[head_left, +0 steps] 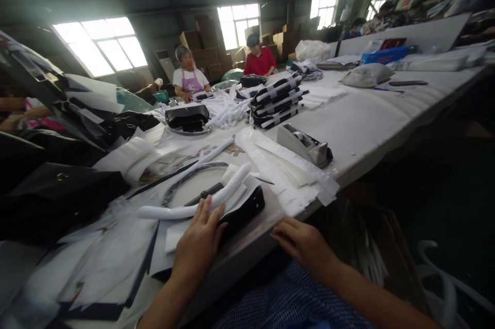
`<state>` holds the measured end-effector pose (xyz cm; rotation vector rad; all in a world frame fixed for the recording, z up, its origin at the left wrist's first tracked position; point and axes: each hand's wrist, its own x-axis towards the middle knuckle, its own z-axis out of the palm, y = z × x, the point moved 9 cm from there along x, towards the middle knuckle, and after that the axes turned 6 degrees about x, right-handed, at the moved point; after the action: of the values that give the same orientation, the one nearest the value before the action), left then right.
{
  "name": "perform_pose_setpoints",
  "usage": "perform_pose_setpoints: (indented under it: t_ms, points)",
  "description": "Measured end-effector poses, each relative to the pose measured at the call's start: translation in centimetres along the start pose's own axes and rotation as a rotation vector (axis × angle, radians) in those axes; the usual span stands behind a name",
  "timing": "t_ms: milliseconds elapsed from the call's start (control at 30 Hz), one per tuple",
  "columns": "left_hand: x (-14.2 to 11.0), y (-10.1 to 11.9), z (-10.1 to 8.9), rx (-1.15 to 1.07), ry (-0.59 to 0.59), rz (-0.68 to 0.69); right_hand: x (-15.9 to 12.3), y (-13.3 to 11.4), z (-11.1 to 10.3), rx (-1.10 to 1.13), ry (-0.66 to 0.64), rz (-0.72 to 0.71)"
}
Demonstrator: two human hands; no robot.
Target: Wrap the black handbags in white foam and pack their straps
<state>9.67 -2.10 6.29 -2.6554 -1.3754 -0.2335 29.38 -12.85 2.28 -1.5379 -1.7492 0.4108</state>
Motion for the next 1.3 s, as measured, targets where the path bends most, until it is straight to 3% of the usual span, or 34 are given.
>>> perform_pose_setpoints:
  t_ms: [167, 267, 333, 467, 600, 667, 800, 867, 967, 1133, 1233, 1300]
  points:
    - [1.1, -0.4, -0.7, -0.065, -0.164, 0.015, -4.9, 1.6, 5.2, 0.020, -0.202, 0.006]
    - [1.7, -0.6, -1.1, -0.057, -0.217, 0.059, -5.0, 1.3, 7.6, 0.019, -0.231, 0.014]
    - [2.0, -0.7, -1.2, -0.053, -0.247, 0.083, -4.3, 0.2, 7.9, 0.017, -0.213, 0.011]
    - [2.2, -0.6, -1.4, -0.050, -0.285, 0.105, -2.0, -3.3, 5.7, 0.062, -0.166, -0.090]
    - [2.1, -0.2, -1.6, -0.052, -0.286, 0.104, 1.6, -7.2, 0.5, 0.251, 0.009, -0.324]
    - [2.1, -0.1, -1.8, -0.055, -0.273, 0.099, 3.8, -8.1, -1.4, 0.360, 0.017, -0.347]
    - [1.9, -0.2, -1.7, -0.072, -0.246, 0.092, 6.7, -8.7, -0.6, 0.498, -0.339, -0.226]
    - [1.8, -0.3, -1.6, -0.079, -0.233, 0.089, 6.9, -8.1, 0.0, 0.619, -0.424, -0.131]
    - [1.7, -0.4, -1.6, -0.086, -0.218, 0.071, 5.6, -5.1, 2.2, 0.797, -0.414, 0.131]
    - [1.5, -0.3, -1.6, -0.104, -0.204, 0.038, -1.7, 0.6, 9.6, 0.951, -0.433, 0.609]
    - [1.5, -0.4, -1.4, -0.115, -0.191, 0.031, -6.1, 3.7, 12.9, 1.119, -0.350, 0.906]
    - [1.5, -0.4, -1.3, -0.118, -0.180, 0.028, -7.4, 5.3, 14.4, 1.216, -0.266, 1.038]
